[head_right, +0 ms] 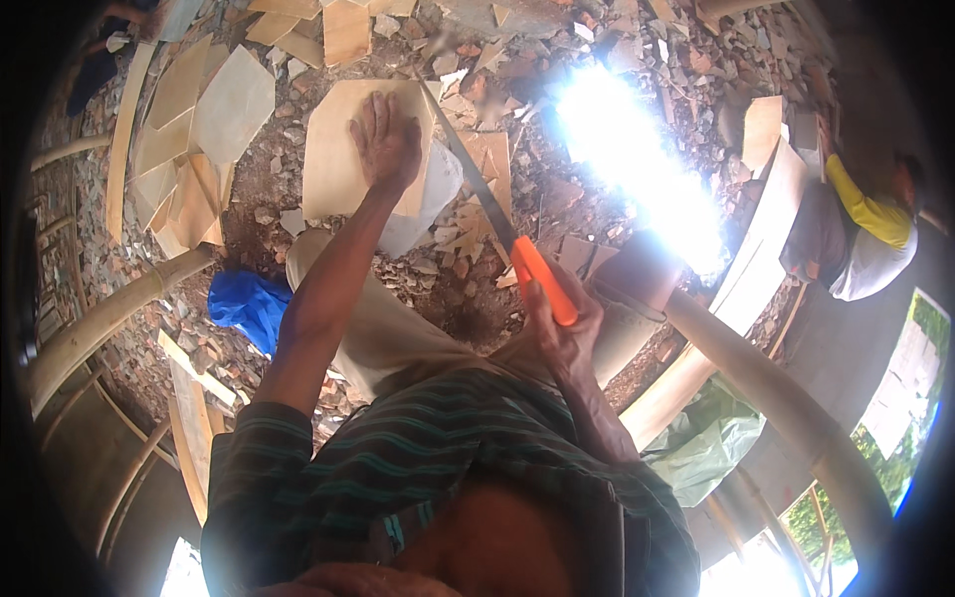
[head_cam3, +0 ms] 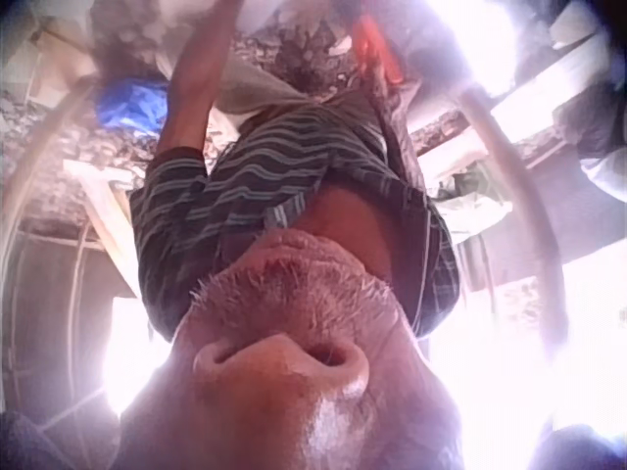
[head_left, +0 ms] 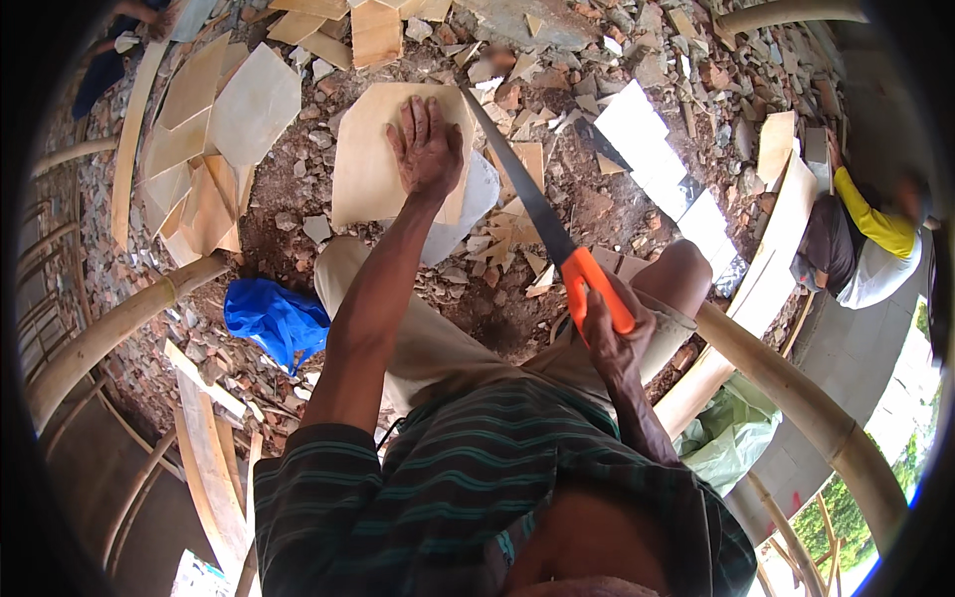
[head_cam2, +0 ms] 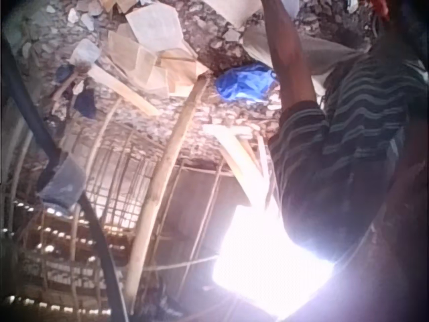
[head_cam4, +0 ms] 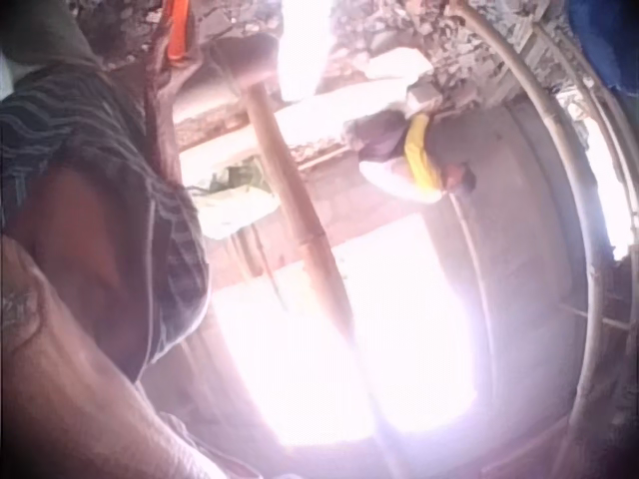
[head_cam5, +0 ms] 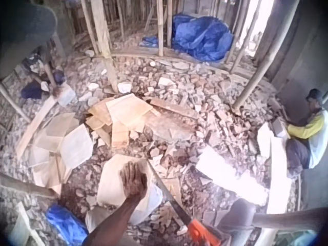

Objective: The person sits on the ground and uses a hand saw to cut a rectangular piece of light-colored wood. They hold the wood steady with one hand and saw with the other, then inspect the cut piece.

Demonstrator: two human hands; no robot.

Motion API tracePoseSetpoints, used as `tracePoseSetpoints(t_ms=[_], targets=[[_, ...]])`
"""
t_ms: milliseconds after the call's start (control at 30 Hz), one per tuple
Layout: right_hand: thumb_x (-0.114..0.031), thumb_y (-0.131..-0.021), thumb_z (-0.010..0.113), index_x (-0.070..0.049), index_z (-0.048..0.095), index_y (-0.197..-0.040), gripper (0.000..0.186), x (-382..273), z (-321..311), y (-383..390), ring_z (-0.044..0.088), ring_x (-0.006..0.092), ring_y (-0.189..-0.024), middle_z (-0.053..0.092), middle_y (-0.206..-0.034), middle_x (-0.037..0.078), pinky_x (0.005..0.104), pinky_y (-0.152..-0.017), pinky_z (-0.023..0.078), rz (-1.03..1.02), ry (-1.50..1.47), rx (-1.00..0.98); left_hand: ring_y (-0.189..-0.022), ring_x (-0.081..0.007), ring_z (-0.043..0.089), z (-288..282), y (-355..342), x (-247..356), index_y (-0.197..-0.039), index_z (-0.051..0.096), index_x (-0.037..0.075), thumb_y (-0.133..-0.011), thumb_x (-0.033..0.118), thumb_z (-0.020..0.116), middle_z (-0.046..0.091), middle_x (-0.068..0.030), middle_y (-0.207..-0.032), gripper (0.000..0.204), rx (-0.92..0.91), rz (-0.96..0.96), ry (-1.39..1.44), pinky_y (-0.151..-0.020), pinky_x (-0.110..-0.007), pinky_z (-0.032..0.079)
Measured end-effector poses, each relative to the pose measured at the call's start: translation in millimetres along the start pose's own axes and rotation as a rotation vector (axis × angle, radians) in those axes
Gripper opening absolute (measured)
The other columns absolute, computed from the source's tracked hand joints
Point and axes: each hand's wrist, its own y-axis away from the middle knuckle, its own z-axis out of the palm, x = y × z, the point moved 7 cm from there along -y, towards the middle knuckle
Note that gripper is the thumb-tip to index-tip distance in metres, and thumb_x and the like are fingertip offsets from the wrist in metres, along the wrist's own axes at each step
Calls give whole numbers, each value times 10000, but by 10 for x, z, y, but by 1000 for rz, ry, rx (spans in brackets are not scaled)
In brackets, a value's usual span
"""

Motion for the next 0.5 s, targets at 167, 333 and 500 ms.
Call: tracePoseSetpoints(t_ms=[167, 333, 500], targets=[[-213, -942, 609, 0, 639, -1215, 348, 45, 294, -286, 650, 185, -794, 704, -951, 143, 311, -702, 522, -69, 84, -88, -1466, -337, 203, 4, -42, 3, -1474, 371, 63, -969, 379, 461, 307, -175, -1550, 602, -22, 24, -2, -1164, -582, 84], [-213, -944, 601, 20, 634, -1210, 355, 61, 148, -18, 627, 142, -762, 698, -909, 116, 284, -671, 502, -44, 34, -59, -1469, -339, 193, 51, -32, -18, -1473, 373, 61, -971, 377, 459, 308, -180, -1549, 599, -67, 1, -22, -1165, -582, 74], [-208, -935, 610, 48, 637, -1193, 364, 75, 111, -108, 612, 104, -727, 693, -853, 80, 248, -610, 478, 66, 43, -9, -1468, -337, 196, 31, 6, -10, -1468, 381, 59, -972, 370, 462, 312, -173, -1549, 591, -19, 16, 0, -1163, -586, 75]])
